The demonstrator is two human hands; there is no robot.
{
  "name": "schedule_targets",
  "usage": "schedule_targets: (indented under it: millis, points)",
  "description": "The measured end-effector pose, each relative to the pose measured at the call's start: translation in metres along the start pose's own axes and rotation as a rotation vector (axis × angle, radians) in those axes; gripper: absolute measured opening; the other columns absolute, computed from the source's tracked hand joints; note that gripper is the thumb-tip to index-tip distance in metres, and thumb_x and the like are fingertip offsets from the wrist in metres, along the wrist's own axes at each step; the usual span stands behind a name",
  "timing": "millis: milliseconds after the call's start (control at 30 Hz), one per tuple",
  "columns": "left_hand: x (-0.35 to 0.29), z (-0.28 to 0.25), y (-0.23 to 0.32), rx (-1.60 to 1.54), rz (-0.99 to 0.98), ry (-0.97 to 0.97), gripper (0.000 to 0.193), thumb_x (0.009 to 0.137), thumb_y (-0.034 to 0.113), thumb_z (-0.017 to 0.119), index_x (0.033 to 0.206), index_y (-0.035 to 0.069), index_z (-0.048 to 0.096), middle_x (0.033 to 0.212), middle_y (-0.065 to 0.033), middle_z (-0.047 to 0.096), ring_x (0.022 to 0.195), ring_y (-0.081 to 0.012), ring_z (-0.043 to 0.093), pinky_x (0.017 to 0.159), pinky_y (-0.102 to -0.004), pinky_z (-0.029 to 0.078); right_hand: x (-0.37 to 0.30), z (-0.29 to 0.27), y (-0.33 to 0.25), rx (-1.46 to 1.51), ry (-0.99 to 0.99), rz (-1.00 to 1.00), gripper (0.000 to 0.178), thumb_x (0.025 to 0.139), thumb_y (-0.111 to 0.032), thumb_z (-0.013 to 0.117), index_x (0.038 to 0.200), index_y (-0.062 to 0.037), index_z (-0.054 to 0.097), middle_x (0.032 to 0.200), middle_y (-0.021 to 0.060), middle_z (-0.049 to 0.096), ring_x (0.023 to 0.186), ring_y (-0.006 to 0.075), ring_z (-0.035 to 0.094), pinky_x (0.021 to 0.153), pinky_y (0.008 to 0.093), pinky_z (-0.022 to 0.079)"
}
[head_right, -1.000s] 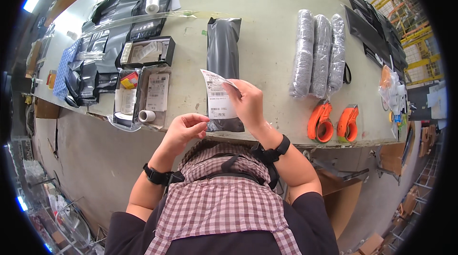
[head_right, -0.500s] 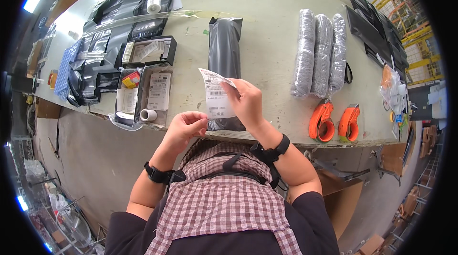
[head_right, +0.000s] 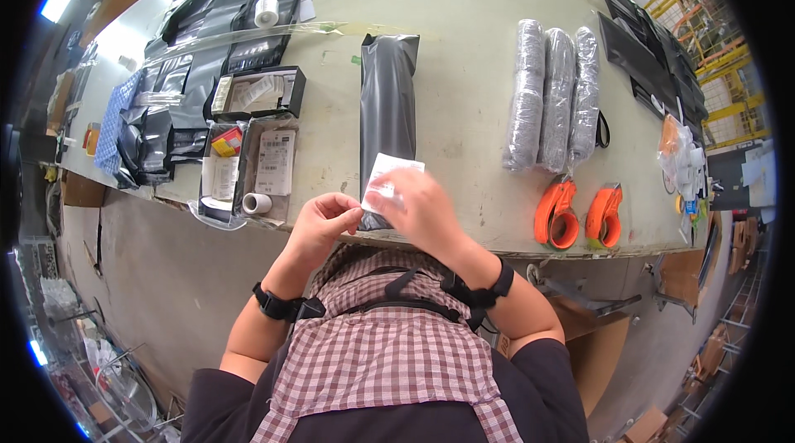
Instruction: The person places foam-wrapped components into plastic bags, applies adhesive shipping labels to each bag, and uses a handheld tape dispenser to seal the packages before setting them aside.
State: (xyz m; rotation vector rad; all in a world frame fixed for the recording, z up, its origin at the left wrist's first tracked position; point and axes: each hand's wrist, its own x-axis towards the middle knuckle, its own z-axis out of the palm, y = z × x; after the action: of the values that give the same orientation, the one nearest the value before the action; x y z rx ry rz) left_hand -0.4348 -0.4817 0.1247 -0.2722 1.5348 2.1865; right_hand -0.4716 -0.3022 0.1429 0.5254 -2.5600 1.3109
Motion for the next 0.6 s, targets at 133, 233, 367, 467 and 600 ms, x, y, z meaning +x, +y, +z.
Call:
schedule_targets:
  millis: [133,233,367,467,600]
  points:
    - [0.0,0.004,-0.002,0.004,0.043,-0.006,0.009,0.08,0.009,0.065,0.085,0.002,0.061,0.077,-0.0002,0.06,0.068,-0.0056,0.053,0.062,-0.019,0.042,-0.007,-0.004,-0.013,0.346,-0.379,0.304,0.022,0.08,-0.017,0.067,0.084,0.0034,0.062,0.069,0.0012,0.059,0.06,0.0076,0.049,0.054,0.0203,0.04]
    - [-0.005,0.007,0.0,0.033,0.051,0.02,0.009,0.08,0.007,0.065,0.085,0.002,0.061,0.079,-0.0002,0.06,0.07,-0.0052,0.052,0.062,-0.0187,0.042,-0.017,0.008,0.012,0.549,-0.392,0.427,0.024,0.079,-0.025,0.068,0.085,-0.0027,0.064,0.067,0.0028,0.06,0.056,0.0084,0.049,0.05,0.0248,0.039]
    - [-0.026,-0.031,-0.023,0.152,0.063,0.208,0.009,0.079,0.007,0.063,0.083,0.003,0.058,0.077,0.0007,0.057,0.068,-0.0059,0.051,0.061,-0.0192,0.041,-0.007,-0.019,0.055,0.861,-0.489,0.741,0.018,0.082,-0.022,0.065,0.086,-0.0048,0.063,0.069,-0.0003,0.058,0.053,0.0059,0.047,0.047,0.0214,0.038]
    - [-0.07,-0.105,-0.047,0.149,-0.115,0.237,0.011,0.077,0.01,0.061,0.084,0.004,0.056,0.069,0.0021,0.052,0.061,-0.0064,0.048,0.057,-0.0192,0.039,0.011,-0.059,0.082,0.924,-0.228,0.741,0.015,0.09,-0.016,0.053,0.094,-0.0031,0.059,0.076,0.0032,0.06,0.058,0.0077,0.056,0.05,0.0191,0.042]
    - [-0.187,-0.224,-0.138,0.35,-0.593,0.642,0.015,0.074,0.011,0.051,0.085,0.001,0.056,0.07,-0.0044,0.055,0.058,-0.0125,0.052,0.051,-0.0244,0.041,0.053,-0.055,0.066,0.426,0.072,0.213,0.019,0.09,-0.009,0.046,0.106,-0.0044,0.056,0.09,0.0102,0.063,0.074,0.0155,0.063,0.06,0.0247,0.048]
